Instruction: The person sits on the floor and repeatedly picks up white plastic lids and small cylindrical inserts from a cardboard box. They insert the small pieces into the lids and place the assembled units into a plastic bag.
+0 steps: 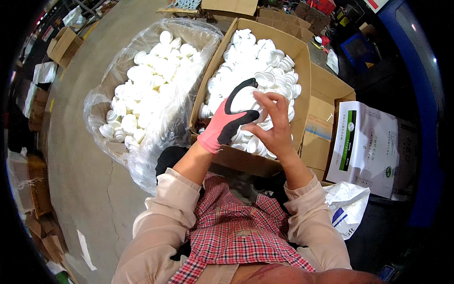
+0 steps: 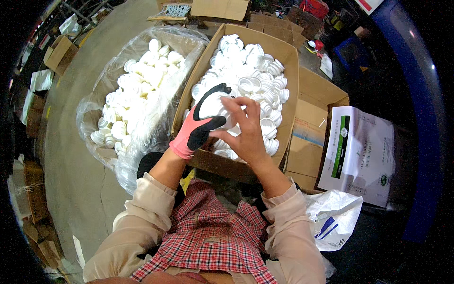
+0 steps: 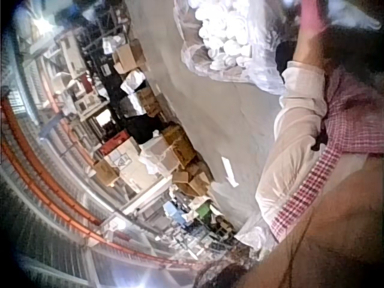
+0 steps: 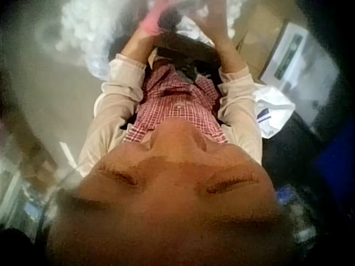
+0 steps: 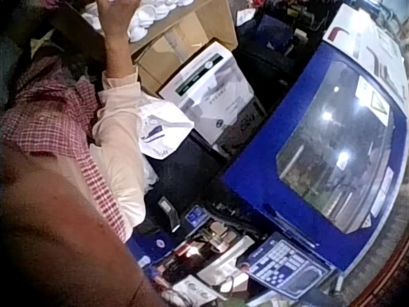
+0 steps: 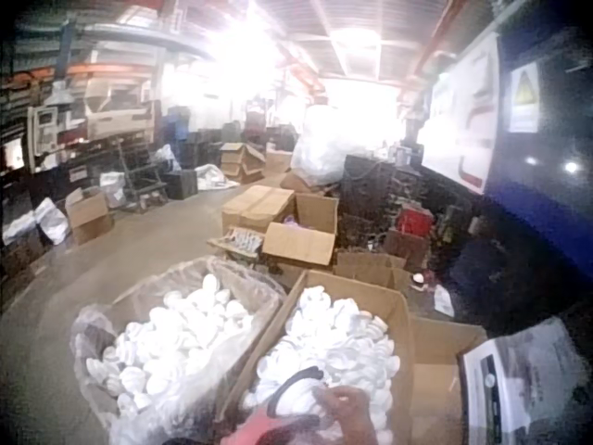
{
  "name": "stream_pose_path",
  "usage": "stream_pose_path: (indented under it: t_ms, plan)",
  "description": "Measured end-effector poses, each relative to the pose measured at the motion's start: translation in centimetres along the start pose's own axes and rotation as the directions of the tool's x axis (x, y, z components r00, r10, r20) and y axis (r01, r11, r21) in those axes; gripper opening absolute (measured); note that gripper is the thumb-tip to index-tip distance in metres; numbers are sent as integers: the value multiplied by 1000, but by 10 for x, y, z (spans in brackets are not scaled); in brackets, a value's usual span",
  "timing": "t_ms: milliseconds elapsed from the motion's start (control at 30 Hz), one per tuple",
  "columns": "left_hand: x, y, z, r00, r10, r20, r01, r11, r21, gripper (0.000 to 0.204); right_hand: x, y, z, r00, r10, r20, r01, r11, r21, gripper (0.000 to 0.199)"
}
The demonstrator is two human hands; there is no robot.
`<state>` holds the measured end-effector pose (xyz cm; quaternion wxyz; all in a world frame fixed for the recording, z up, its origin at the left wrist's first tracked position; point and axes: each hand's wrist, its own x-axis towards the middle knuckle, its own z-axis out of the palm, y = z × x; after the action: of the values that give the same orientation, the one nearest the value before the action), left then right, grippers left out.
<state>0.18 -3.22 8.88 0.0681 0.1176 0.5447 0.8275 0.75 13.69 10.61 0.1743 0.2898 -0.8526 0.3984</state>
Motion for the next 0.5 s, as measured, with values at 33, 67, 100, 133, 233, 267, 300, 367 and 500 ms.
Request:
stream_pose_path:
  t_ms: [33, 67, 100, 133, 233, 267, 300, 367, 500]
  plan:
    - [-1, 7, 5, 1000, -25, 13, 25, 999, -33, 71, 1, 1, 0, 995, 82, -49, -74, 987, 145, 85]
    - [-2, 10, 10, 998, -50, 28, 51, 997, -66, 72, -1, 8, 10, 963, 248, -105, -160, 841, 517, 79]
    - [0, 7, 13, 998, -18, 60, 24, 996, -88, 75, 0, 15, 9, 922, 384, -49, -272, 732, 625, 73]
    - [-1, 0, 14, 997, -20, 81, 21, 1000, -11, 76, -1, 20, 6, 861, 507, 29, -374, 594, 712, 71]
    - [3, -15, 23, 998, 18, 54, -27, 984, 173, 69, 4, 20, 8, 759, 650, -51, -518, 649, 557, 74]
    - [4, -28, 19, 998, -68, -13, 69, 995, 78, 61, 5, 26, 9, 725, 682, -99, -561, 668, 489, 73]
    - [4, -41, 11, 999, -17, -35, 24, 981, 191, 57, 6, 29, 8, 723, 672, -160, -548, 699, 460, 73]
    - [3, -47, 14, 995, 65, -81, -27, 914, 405, 50, 7, 36, 7, 734, 638, -233, -505, 742, 441, 69]
    - [-11, -40, 34, 972, 150, -179, 10, 738, 675, 44, 5, 47, 11, 737, 624, -259, -472, 750, 464, 65]
